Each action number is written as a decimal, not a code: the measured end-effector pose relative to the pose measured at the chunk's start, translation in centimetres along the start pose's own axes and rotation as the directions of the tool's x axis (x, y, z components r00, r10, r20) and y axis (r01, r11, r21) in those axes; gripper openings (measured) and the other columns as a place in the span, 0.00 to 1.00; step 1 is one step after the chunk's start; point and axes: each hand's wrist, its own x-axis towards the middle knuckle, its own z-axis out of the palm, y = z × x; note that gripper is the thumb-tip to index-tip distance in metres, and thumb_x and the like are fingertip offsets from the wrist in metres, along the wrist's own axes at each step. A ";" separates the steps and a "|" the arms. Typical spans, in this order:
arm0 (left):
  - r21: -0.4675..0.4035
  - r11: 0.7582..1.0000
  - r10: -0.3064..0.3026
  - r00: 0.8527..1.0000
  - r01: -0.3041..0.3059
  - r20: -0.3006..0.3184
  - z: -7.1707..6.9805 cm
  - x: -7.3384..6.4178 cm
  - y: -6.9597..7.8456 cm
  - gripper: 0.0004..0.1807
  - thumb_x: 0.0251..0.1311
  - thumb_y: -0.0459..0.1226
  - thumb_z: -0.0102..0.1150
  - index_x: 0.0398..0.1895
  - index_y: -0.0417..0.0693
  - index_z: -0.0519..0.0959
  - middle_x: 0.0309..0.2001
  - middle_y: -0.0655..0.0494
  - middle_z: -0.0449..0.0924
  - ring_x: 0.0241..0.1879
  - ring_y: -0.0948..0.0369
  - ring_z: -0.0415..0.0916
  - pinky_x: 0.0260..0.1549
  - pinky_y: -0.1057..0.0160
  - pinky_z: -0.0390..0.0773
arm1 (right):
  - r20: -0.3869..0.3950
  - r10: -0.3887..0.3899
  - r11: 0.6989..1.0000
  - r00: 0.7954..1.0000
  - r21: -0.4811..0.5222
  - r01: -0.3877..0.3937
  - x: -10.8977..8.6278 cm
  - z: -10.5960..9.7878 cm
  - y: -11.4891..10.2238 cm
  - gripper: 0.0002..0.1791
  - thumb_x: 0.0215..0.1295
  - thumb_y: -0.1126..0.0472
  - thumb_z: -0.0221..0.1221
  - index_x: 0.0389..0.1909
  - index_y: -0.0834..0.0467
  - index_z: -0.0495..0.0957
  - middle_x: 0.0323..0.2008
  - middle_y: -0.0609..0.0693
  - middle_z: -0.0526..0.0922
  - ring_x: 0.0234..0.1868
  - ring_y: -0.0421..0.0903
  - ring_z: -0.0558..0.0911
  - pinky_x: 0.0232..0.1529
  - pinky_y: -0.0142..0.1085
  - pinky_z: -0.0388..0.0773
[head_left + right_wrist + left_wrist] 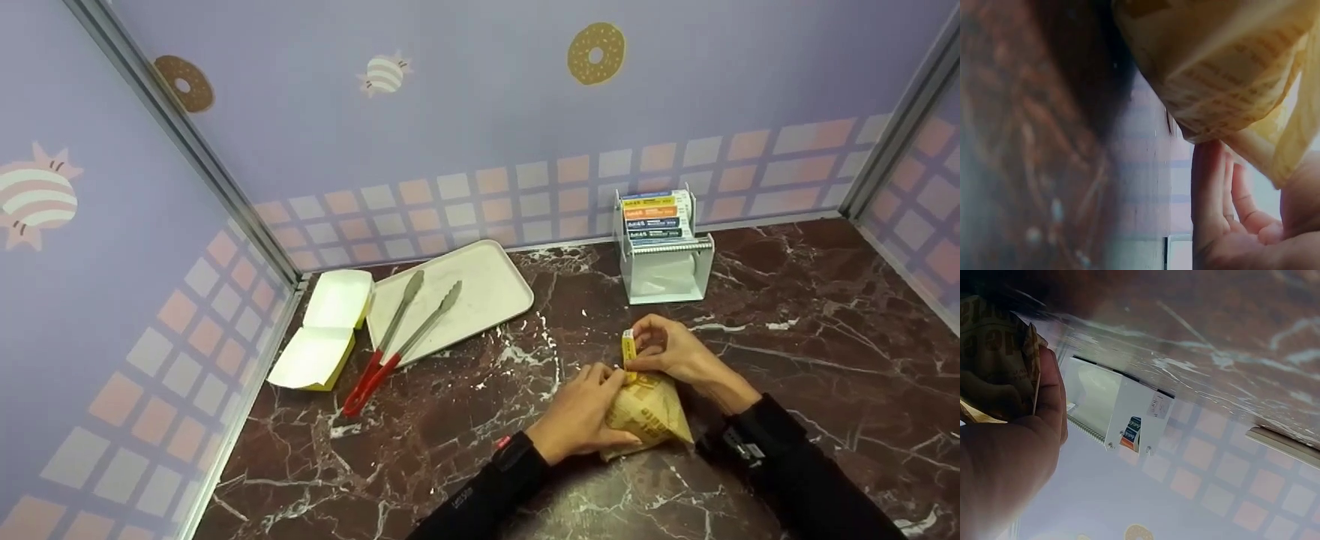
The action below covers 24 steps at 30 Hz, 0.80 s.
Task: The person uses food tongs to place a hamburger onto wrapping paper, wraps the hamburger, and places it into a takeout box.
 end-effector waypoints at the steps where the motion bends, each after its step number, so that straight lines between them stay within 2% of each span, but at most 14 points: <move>1: 0.006 1.000 0.004 1.000 -0.004 -0.004 0.0 0.0 0.0 0.45 0.50 0.63 0.74 0.68 0.55 0.69 0.54 0.57 0.74 0.51 0.64 0.71 0.52 0.69 0.79 | -0.010 0.004 1.000 1.000 -0.011 -0.004 0.0 0.1 0.0 0.25 0.53 0.73 0.73 0.49 0.71 0.72 0.39 0.58 0.83 0.35 0.40 0.84 0.41 0.30 0.85; 5: 0.008 1.000 0.006 1.000 -0.006 -0.010 0.1 -0.1 0.1 0.44 0.49 0.62 0.76 0.66 0.55 0.70 0.53 0.57 0.73 0.50 0.64 0.71 0.52 0.68 0.79 | -0.021 0.013 0.999 1.000 -0.039 -0.014 -0.1 0.1 0.1 0.24 0.53 0.72 0.73 0.48 0.70 0.73 0.39 0.59 0.83 0.36 0.41 0.83 0.41 0.30 0.84; 10: -0.063 0.998 0.011 1.000 -0.012 -0.014 0.2 -0.1 0.2 0.42 0.48 0.57 0.79 0.63 0.54 0.70 0.54 0.56 0.71 0.46 0.64 0.76 0.50 0.68 0.81 | -0.018 0.022 0.999 1.000 -0.041 -0.023 -0.3 0.2 -0.2 0.22 0.55 0.71 0.72 0.47 0.70 0.73 0.37 0.56 0.83 0.36 0.41 0.82 0.39 0.30 0.81; 12: -0.089 0.996 0.020 0.999 -0.022 -0.026 0.2 -0.2 0.3 0.42 0.47 0.55 0.80 0.62 0.53 0.70 0.57 0.55 0.69 0.46 0.62 0.79 0.48 0.69 0.82 | -0.022 0.029 0.999 0.999 -0.031 -0.029 -0.4 0.3 -0.3 0.21 0.56 0.71 0.72 0.47 0.70 0.73 0.36 0.54 0.83 0.37 0.41 0.81 0.38 0.30 0.81; 15: -0.110 0.993 0.041 0.998 -0.047 -0.049 0.3 -0.1 0.3 0.41 0.47 0.53 0.81 0.61 0.51 0.69 0.65 0.51 0.66 0.51 0.59 0.80 0.52 0.68 0.83 | -0.032 0.042 0.999 0.999 -0.011 -0.042 -0.5 0.4 -0.5 0.20 0.57 0.72 0.71 0.46 0.70 0.73 0.36 0.53 0.83 0.37 0.41 0.82 0.38 0.29 0.81; 19: -0.085 0.991 0.098 0.993 -0.104 -0.072 0.3 -0.1 0.2 0.45 0.47 0.54 0.80 0.64 0.48 0.68 0.68 0.51 0.67 0.60 0.58 0.77 0.63 0.64 0.78 | -0.032 0.044 0.999 0.998 -0.011 -0.045 -0.6 0.4 -0.5 0.19 0.58 0.72 0.71 0.45 0.70 0.73 0.37 0.53 0.83 0.38 0.42 0.82 0.39 0.29 0.82; 24: -0.019 0.990 0.136 0.987 -0.138 -0.083 0.6 -0.2 0.2 0.48 0.48 0.57 0.78 0.67 0.47 0.66 0.63 0.54 0.73 0.62 0.59 0.75 0.66 0.64 0.75 | -0.030 0.080 0.995 0.996 -0.048 -0.082 -0.7 0.4 -0.4 0.17 0.60 0.69 0.71 0.44 0.69 0.75 0.36 0.52 0.83 0.37 0.41 0.80 0.38 0.28 0.81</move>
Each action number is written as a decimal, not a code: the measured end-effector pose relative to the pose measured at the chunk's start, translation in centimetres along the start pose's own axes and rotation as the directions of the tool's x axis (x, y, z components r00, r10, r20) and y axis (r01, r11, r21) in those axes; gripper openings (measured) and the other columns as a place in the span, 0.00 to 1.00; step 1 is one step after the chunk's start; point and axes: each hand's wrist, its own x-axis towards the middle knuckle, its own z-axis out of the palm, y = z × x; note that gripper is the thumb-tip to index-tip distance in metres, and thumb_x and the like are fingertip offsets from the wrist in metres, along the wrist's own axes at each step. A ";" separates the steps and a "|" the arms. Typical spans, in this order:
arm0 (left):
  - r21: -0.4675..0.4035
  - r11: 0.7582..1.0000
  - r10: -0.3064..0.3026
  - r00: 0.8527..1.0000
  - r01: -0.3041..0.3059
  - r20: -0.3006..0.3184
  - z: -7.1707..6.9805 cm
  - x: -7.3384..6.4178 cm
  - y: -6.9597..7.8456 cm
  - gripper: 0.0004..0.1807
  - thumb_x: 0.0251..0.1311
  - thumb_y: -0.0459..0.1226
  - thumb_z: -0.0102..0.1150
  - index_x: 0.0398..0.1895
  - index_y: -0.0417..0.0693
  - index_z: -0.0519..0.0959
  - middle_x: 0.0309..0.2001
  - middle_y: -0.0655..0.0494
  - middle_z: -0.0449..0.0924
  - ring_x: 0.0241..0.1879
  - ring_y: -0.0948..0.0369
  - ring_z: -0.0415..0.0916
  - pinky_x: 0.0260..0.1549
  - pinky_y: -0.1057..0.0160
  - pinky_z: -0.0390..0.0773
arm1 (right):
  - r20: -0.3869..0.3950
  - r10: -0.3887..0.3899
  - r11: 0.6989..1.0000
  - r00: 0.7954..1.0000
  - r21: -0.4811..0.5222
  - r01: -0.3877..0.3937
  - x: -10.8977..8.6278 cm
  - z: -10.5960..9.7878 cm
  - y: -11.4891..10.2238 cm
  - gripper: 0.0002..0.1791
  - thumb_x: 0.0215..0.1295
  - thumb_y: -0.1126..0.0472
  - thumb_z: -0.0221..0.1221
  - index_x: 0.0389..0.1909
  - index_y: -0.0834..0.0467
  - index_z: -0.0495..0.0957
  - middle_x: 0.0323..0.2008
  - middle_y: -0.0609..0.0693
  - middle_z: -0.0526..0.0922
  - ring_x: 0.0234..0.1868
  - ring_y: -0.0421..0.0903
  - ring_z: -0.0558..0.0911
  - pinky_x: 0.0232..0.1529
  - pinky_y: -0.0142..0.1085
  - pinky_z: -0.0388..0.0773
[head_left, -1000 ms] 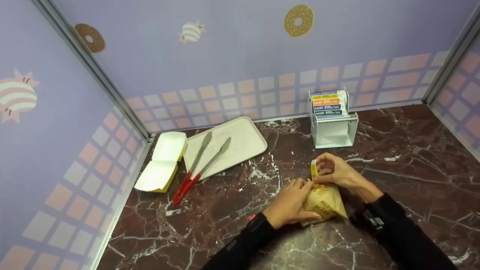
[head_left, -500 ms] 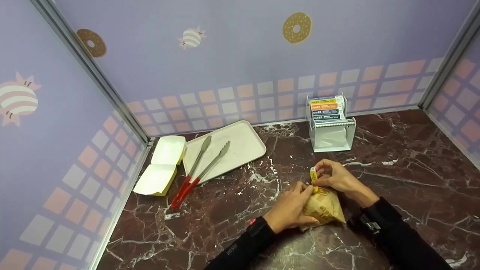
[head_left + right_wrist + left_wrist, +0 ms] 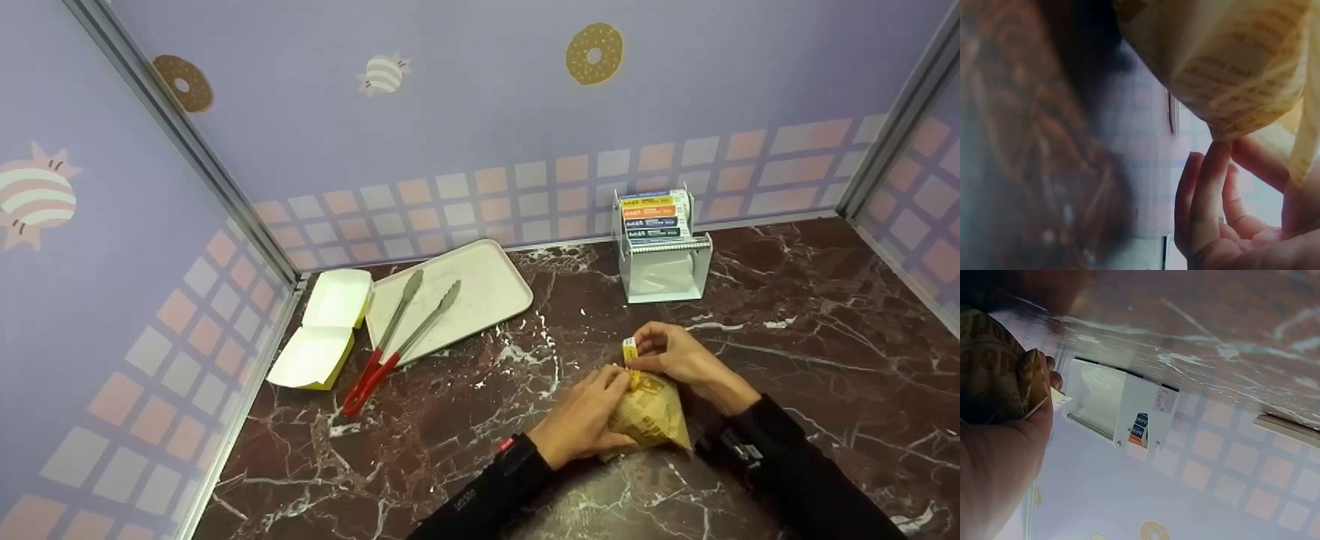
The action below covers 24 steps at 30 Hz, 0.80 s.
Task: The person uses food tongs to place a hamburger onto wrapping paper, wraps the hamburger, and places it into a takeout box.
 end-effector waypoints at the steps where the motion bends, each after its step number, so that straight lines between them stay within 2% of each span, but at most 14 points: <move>1: 0.010 1.000 0.002 1.000 -0.002 0.000 0.0 0.0 0.0 0.47 0.49 0.58 0.78 0.67 0.47 0.66 0.63 0.54 0.73 0.61 0.59 0.75 0.66 0.64 0.75 | -0.001 0.020 1.000 1.000 -0.004 -0.020 0.0 0.0 0.0 0.16 0.60 0.68 0.71 0.44 0.68 0.76 0.35 0.51 0.83 0.36 0.41 0.80 0.36 0.28 0.80; 5: 0.036 0.999 0.005 1.000 -0.006 0.012 0.0 -0.1 0.2 0.47 0.50 0.58 0.76 0.68 0.47 0.66 0.68 0.53 0.73 0.62 0.59 0.75 0.66 0.64 0.75 | 0.025 0.084 0.996 0.996 -0.026 -0.083 -0.1 -0.1 0.2 0.11 0.63 0.67 0.68 0.40 0.66 0.77 0.32 0.47 0.82 0.33 0.39 0.79 0.31 0.27 0.78; 9: 0.051 0.999 0.008 1.000 -0.009 0.027 -0.1 -0.1 0.3 0.47 0.52 0.57 0.76 0.70 0.47 0.65 0.73 0.52 0.71 0.62 0.59 0.75 0.65 0.65 0.76 | 0.068 0.122 0.992 0.990 -0.031 -0.120 -0.1 -0.3 0.5 0.05 0.64 0.68 0.65 0.36 0.63 0.77 0.29 0.45 0.82 0.31 0.38 0.79 0.31 0.26 0.77; 17: 0.097 0.995 0.021 0.999 -0.024 0.025 -0.1 -0.1 0.5 0.44 0.53 0.60 0.74 0.66 0.49 0.68 0.69 0.54 0.73 0.61 0.59 0.74 0.63 0.64 0.78 | 0.126 0.184 0.981 0.975 -0.079 -0.175 0.0 -0.8 0.9 0.06 0.64 0.63 0.66 0.34 0.61 0.80 0.29 0.44 0.77 0.30 0.38 0.75 0.28 0.25 0.73; 21: 0.104 0.994 0.026 0.999 -0.028 0.024 0.0 -0.1 0.5 0.43 0.53 0.60 0.74 0.65 0.49 0.68 0.70 0.54 0.73 0.61 0.59 0.74 0.63 0.63 0.78 | 0.124 0.199 0.979 0.972 -0.073 -0.191 -0.1 -0.9 1.1 0.12 0.62 0.62 0.68 0.41 0.63 0.77 0.34 0.48 0.78 0.33 0.41 0.76 0.31 0.28 0.76; 24: 0.121 0.992 0.037 0.999 -0.039 0.017 0.1 -0.1 0.5 0.43 0.52 0.60 0.75 0.65 0.49 0.68 0.69 0.54 0.73 0.61 0.59 0.74 0.63 0.64 0.78 | 0.168 0.180 0.984 0.969 -0.041 -0.176 -0.1 -1.1 1.2 0.16 0.62 0.63 0.68 0.47 0.67 0.78 0.42 0.52 0.79 0.36 0.43 0.78 0.34 0.30 0.81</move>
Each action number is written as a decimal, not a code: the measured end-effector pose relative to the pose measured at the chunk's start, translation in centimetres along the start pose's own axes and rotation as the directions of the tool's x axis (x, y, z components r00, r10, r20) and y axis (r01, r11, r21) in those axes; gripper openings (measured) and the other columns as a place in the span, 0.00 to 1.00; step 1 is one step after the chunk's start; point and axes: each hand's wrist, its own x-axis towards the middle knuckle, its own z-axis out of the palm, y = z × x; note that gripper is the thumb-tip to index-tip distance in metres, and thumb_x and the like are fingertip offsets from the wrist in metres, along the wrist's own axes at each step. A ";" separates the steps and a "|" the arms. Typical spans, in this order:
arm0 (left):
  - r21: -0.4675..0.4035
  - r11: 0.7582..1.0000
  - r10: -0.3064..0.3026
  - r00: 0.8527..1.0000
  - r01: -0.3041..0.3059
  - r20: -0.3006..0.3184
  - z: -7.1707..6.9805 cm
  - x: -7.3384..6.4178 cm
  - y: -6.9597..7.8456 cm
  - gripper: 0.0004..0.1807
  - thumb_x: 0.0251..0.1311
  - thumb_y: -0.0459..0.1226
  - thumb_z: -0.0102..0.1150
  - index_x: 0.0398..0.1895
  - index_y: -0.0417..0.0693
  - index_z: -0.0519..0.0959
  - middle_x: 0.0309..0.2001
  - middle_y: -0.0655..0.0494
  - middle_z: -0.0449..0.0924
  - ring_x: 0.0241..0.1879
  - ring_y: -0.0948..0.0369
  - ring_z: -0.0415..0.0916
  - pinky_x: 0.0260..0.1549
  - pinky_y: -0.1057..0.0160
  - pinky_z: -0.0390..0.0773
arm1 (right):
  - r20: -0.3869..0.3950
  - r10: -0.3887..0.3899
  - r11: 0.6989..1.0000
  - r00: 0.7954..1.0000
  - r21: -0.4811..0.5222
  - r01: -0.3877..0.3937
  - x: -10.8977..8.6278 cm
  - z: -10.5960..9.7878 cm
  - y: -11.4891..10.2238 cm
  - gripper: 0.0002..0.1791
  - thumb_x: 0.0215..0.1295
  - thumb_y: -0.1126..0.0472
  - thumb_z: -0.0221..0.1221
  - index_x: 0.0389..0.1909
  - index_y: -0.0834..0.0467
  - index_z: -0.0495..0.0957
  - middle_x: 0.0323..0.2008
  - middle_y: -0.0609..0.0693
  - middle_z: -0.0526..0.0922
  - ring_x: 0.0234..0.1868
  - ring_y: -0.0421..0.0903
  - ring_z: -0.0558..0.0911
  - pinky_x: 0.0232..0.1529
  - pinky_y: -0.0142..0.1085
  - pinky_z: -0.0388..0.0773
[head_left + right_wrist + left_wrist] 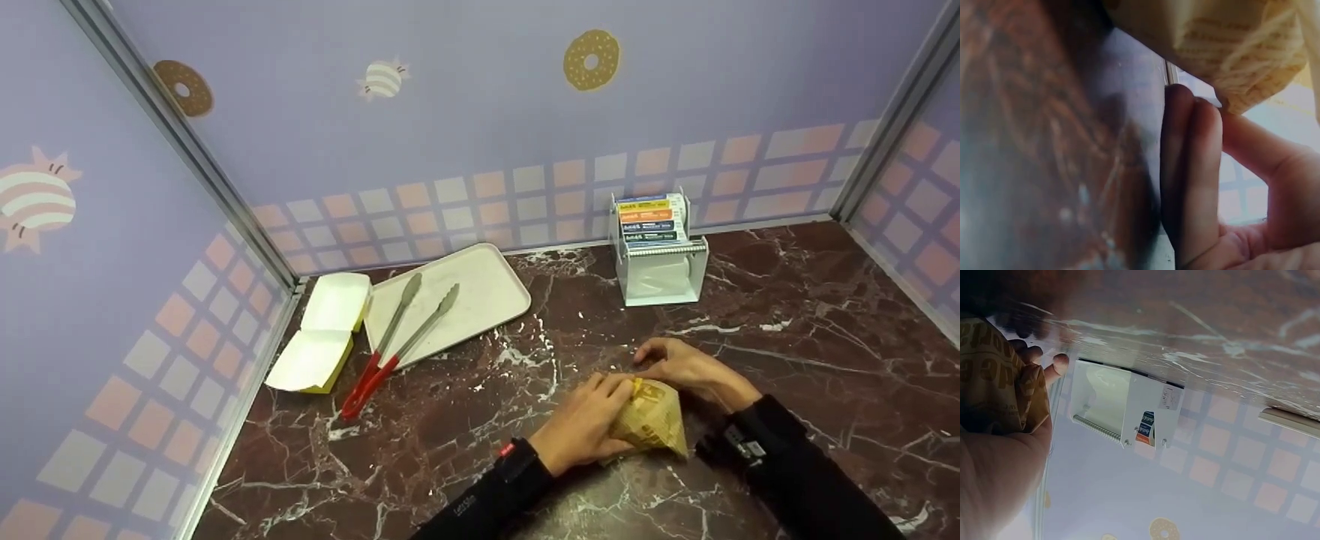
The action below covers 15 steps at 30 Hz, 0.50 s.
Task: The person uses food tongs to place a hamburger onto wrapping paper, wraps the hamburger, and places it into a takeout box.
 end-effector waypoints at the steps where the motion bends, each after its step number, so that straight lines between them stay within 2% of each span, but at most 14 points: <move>1: 0.004 1.000 0.003 1.000 -0.003 -0.003 0.0 0.0 0.0 0.44 0.52 0.60 0.75 0.65 0.49 0.68 0.69 0.54 0.73 0.61 0.59 0.74 0.63 0.64 0.78 | 0.025 -0.006 1.000 1.000 0.014 0.006 0.0 -0.1 0.1 0.15 0.63 0.64 0.67 0.47 0.67 0.79 0.43 0.52 0.80 0.35 0.42 0.79 0.34 0.29 0.81; 3: 0.015 1.000 0.009 1.000 -0.009 -0.009 0.1 -0.1 0.0 0.44 0.52 0.59 0.75 0.66 0.48 0.68 0.70 0.54 0.73 0.61 0.59 0.74 0.63 0.65 0.78 | 0.090 -0.034 0.999 0.995 0.043 0.030 -0.1 -0.3 0.3 0.11 0.65 0.65 0.64 0.46 0.66 0.83 0.43 0.51 0.84 0.34 0.41 0.81 0.34 0.28 0.82; 5: 0.021 1.000 0.013 1.000 -0.013 -0.012 0.1 -0.1 0.0 0.45 0.52 0.59 0.75 0.67 0.48 0.67 0.71 0.53 0.72 0.61 0.59 0.74 0.63 0.65 0.77 | 0.146 -0.064 0.997 0.987 0.060 0.055 -0.2 -0.5 0.5 0.08 0.69 0.65 0.62 0.42 0.63 0.87 0.38 0.48 0.87 0.32 0.38 0.83 0.32 0.27 0.82; 7: 0.014 1.000 0.012 1.000 -0.012 -0.014 0.2 -0.1 0.1 0.44 0.52 0.59 0.75 0.66 0.48 0.68 0.72 0.53 0.70 0.62 0.58 0.74 0.64 0.65 0.77 | 0.198 -0.084 0.994 0.977 0.082 0.069 -0.3 -0.7 0.7 0.09 0.72 0.65 0.60 0.39 0.60 0.89 0.34 0.44 0.88 0.30 0.35 0.82 0.30 0.25 0.80; 9: 0.016 1.000 0.011 1.000 -0.011 -0.019 0.1 -0.1 0.1 0.44 0.52 0.59 0.75 0.66 0.48 0.68 0.73 0.52 0.69 0.62 0.58 0.74 0.64 0.65 0.77 | 0.250 -0.104 0.992 0.963 0.102 0.081 -0.4 -0.8 0.9 0.12 0.75 0.64 0.56 0.41 0.58 0.89 0.30 0.41 0.86 0.24 0.33 0.78 0.24 0.23 0.76; 13: 0.025 1.000 0.004 1.000 -0.003 -0.027 0.1 -0.1 0.1 0.43 0.52 0.59 0.75 0.65 0.48 0.69 0.75 0.52 0.68 0.62 0.58 0.74 0.65 0.65 0.76 | 0.322 -0.096 0.981 0.942 0.193 0.034 -0.8 -0.7 1.2 0.17 0.81 0.58 0.50 0.49 0.60 0.86 0.24 0.40 0.82 0.15 0.30 0.69 0.16 0.22 0.65; 15: 0.029 1.000 0.002 1.000 -0.002 -0.023 0.1 -0.2 0.1 0.43 0.52 0.59 0.75 0.65 0.48 0.69 0.75 0.52 0.68 0.62 0.58 0.74 0.65 0.65 0.76 | 0.322 -0.065 0.975 0.944 0.221 -0.009 -1.0 -0.5 1.1 0.21 0.82 0.52 0.48 0.52 0.62 0.83 0.26 0.41 0.83 0.18 0.31 0.73 0.18 0.23 0.70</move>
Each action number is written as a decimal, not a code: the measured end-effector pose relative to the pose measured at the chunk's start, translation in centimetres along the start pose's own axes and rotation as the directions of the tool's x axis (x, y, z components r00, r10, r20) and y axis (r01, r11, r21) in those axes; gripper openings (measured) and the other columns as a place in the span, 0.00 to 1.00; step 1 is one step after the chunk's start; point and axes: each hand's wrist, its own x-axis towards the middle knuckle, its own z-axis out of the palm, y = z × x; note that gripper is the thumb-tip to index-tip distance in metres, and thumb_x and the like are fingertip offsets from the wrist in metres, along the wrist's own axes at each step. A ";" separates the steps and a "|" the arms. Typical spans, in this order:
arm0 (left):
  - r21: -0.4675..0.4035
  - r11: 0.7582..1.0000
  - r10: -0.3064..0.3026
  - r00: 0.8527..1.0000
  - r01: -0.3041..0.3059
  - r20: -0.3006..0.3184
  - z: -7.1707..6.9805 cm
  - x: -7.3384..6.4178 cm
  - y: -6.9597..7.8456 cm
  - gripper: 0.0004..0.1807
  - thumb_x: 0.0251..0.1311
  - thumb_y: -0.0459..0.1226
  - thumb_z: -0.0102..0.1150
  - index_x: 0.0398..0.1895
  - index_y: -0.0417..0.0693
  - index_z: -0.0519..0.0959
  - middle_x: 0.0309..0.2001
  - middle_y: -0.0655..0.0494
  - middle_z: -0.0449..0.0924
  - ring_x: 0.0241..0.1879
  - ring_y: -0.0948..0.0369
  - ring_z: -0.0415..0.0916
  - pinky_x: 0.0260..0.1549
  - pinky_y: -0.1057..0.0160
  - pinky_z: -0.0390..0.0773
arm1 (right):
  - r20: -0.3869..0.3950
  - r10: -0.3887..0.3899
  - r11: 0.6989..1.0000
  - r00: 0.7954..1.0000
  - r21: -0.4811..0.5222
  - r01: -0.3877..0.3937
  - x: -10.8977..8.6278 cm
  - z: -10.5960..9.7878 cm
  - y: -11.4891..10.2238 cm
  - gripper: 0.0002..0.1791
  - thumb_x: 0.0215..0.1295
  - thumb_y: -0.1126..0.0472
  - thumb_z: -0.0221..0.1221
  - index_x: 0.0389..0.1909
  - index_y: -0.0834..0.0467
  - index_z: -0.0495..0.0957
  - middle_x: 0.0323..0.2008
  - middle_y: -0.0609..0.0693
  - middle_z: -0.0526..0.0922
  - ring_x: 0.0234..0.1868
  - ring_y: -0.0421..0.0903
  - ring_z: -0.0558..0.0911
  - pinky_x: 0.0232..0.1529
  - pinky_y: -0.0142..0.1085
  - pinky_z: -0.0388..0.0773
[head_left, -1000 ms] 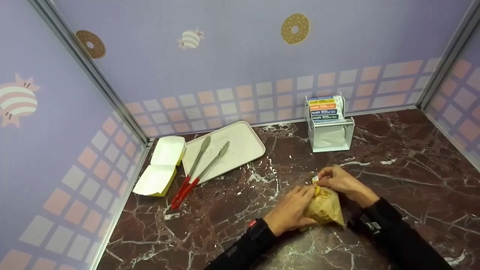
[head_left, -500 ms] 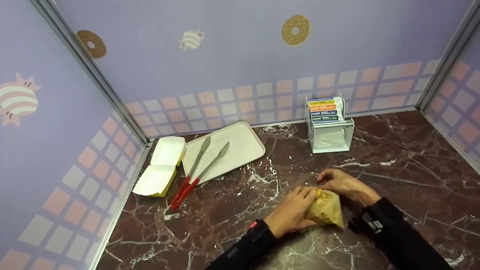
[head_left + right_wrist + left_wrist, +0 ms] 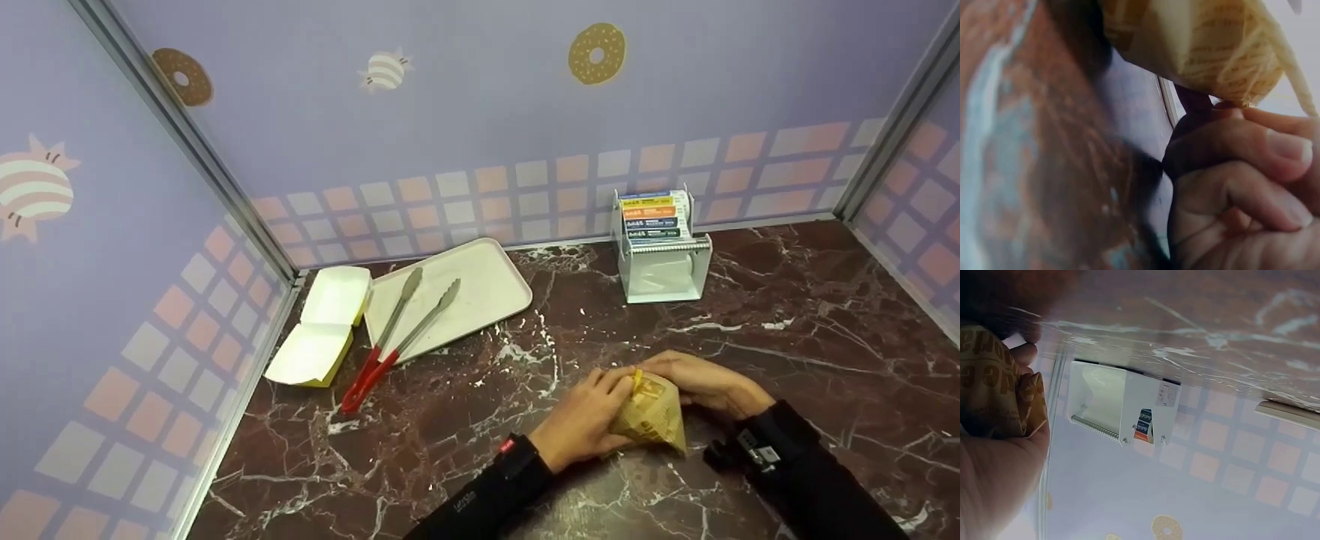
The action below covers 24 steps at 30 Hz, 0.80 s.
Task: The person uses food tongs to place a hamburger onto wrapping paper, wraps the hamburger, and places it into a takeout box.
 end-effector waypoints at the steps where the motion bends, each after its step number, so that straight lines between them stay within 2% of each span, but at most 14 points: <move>1: 0.003 1.000 0.001 1.000 -0.001 0.002 0.0 0.0 0.0 0.42 0.52 0.59 0.75 0.64 0.48 0.69 0.75 0.52 0.68 0.62 0.58 0.74 0.65 0.65 0.76 | -0.016 0.017 1.000 1.000 0.003 -0.017 -0.1 0.2 -0.1 0.24 0.82 0.48 0.47 0.54 0.63 0.82 0.28 0.43 0.85 0.20 0.33 0.77 0.21 0.25 0.74; 3: 0.009 1.000 0.006 1.000 -0.006 0.004 0.0 0.0 0.0 0.42 0.53 0.59 0.75 0.64 0.48 0.70 0.74 0.52 0.68 0.62 0.58 0.74 0.65 0.65 0.76 | -0.026 0.046 0.999 0.999 0.003 -0.046 -0.2 0.5 -0.3 0.29 0.82 0.42 0.45 0.54 0.64 0.81 0.32 0.47 0.88 0.25 0.37 0.83 0.27 0.29 0.82; 6: 0.023 1.000 0.018 1.000 -0.018 -0.001 0.0 -0.1 0.0 0.42 0.53 0.59 0.74 0.64 0.47 0.69 0.73 0.51 0.70 0.62 0.58 0.74 0.66 0.65 0.75 | -0.002 0.043 0.997 0.999 -0.065 -0.043 -0.2 1.0 -0.8 0.33 0.83 0.39 0.41 0.54 0.64 0.80 0.35 0.51 0.90 0.30 0.41 0.87 0.33 0.32 0.86; 9: 0.037 0.999 0.022 1.000 -0.022 -0.010 -0.1 -0.1 -0.1 0.44 0.53 0.59 0.74 0.65 0.46 0.69 0.71 0.50 0.71 0.63 0.58 0.74 0.67 0.66 0.74 | 0.033 -0.016 0.994 0.999 -0.108 0.020 -0.1 1.3 -1.3 0.30 0.84 0.44 0.41 0.54 0.64 0.81 0.36 0.50 0.89 0.30 0.39 0.86 0.32 0.30 0.84; 18: 0.066 0.998 0.022 1.000 -0.021 -0.017 -0.1 -0.1 -0.1 0.44 0.52 0.59 0.75 0.65 0.46 0.68 0.68 0.52 0.74 0.59 0.60 0.75 0.66 0.67 0.74 | 0.006 -0.083 0.983 0.997 -0.162 0.083 0.1 1.7 -2.0 0.26 0.83 0.52 0.46 0.56 0.73 0.78 0.36 0.48 0.88 0.30 0.37 0.84 0.32 0.28 0.84; 24: 0.036 0.999 0.026 0.999 -0.025 -0.020 0.1 -0.2 -0.2 0.43 0.53 0.59 0.74 0.64 0.46 0.68 0.69 0.52 0.74 0.59 0.60 0.75 0.65 0.66 0.76 | -0.029 -0.115 0.940 0.993 -0.325 0.099 -0.1 1.9 -2.2 0.24 0.81 0.55 0.49 0.61 0.71 0.76 0.43 0.53 0.86 0.35 0.39 0.82 0.35 0.29 0.82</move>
